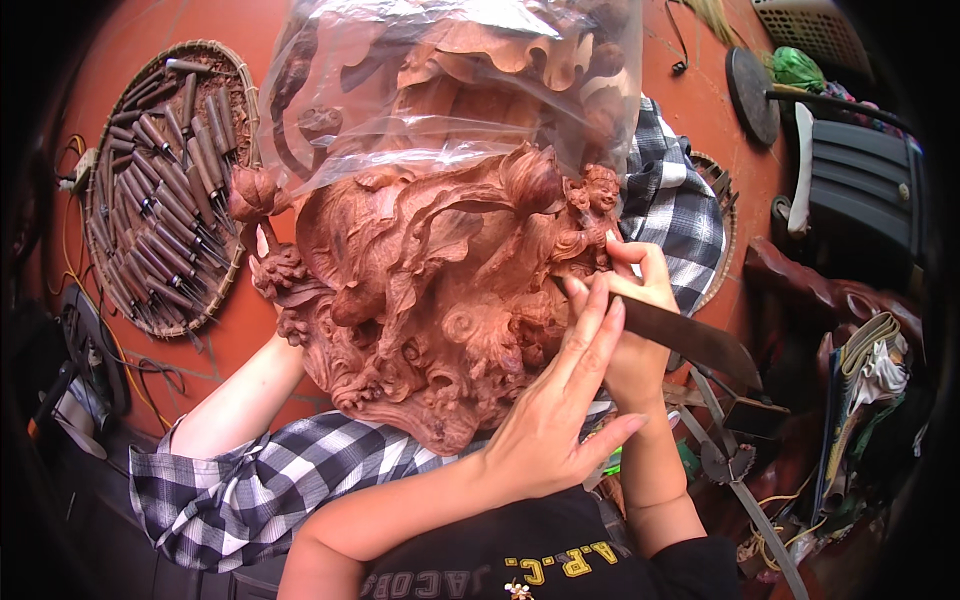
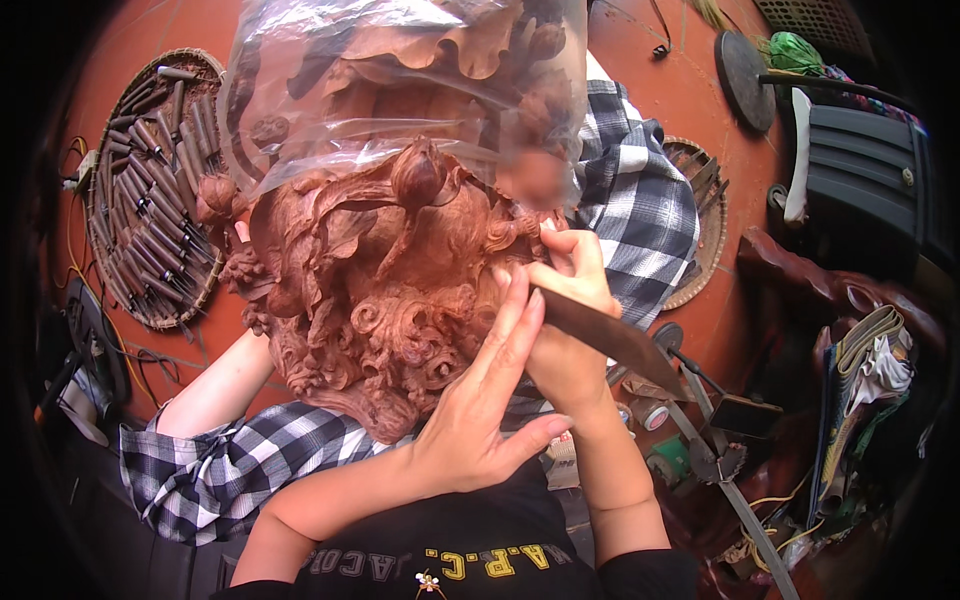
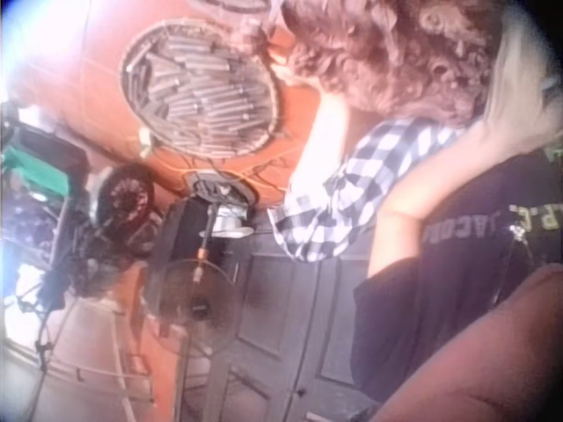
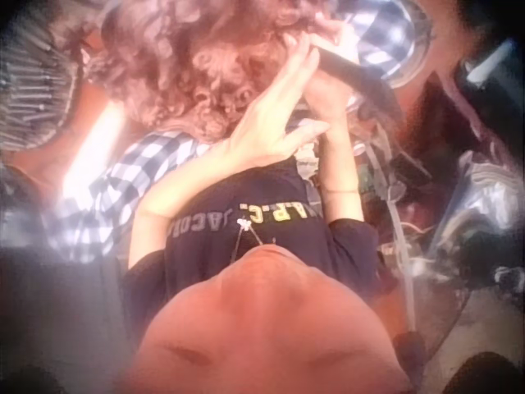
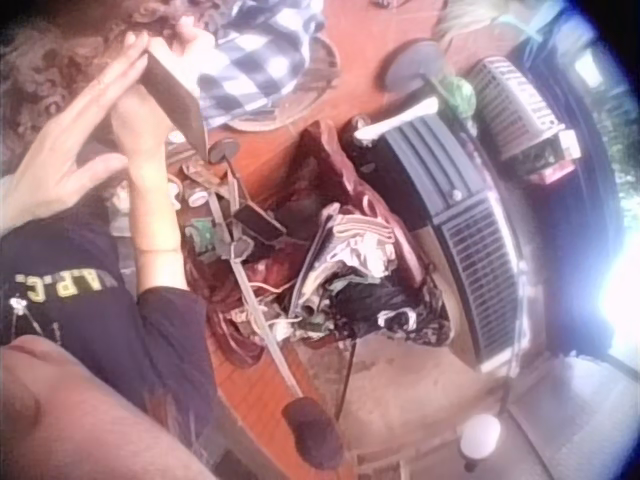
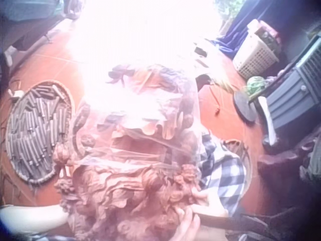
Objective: The person carves a reddish-brown wooden sculpture using a chisel and mallet. They repeatedly strike the chisel to shape the wood, occasionally switching tools from a nearby tray.
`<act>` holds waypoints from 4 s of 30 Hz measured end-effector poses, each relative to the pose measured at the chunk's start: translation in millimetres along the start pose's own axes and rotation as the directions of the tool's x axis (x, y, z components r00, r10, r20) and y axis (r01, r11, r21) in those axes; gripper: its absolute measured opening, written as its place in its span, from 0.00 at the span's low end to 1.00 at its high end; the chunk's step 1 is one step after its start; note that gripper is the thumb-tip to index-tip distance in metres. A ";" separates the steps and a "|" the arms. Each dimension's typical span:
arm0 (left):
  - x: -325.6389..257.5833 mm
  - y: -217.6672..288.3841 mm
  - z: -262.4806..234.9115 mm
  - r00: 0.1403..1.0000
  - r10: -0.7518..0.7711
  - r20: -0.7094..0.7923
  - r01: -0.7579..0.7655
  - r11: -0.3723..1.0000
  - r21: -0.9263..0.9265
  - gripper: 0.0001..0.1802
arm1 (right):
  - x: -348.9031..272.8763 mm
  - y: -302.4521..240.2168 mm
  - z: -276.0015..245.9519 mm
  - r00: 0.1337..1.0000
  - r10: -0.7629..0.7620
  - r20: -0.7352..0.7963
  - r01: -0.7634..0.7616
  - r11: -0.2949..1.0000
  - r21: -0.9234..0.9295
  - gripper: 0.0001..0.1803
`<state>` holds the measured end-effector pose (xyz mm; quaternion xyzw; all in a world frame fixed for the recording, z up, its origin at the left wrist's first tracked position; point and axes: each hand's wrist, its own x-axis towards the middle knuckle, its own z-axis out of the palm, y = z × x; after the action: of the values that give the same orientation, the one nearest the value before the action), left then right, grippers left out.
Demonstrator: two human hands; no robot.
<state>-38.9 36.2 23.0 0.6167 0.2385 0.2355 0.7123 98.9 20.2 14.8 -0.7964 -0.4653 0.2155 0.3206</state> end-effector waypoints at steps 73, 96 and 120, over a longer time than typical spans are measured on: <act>-14.2 -32.1 26.1 0.998 0.033 0.049 -0.049 0.929 0.367 0.37 | -29.7 136.0 -131.9 0.913 0.339 -0.225 -0.087 0.703 0.706 0.08; -13.6 -46.1 35.6 0.977 0.191 0.094 -0.205 0.721 0.662 0.26 | -48.5 315.5 -18.7 0.601 0.641 -0.477 -0.778 0.607 -0.165 0.22; -18.3 -24.5 30.1 0.977 0.210 -0.045 -0.174 0.897 0.407 0.26 | -9.0 31.0 -58.5 0.877 0.184 0.443 -0.470 0.512 0.719 0.11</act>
<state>-33.1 -1.6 3.4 0.7588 0.2508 0.2778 0.5332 150.9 -17.1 34.1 -0.5904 -0.1978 0.5826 0.5224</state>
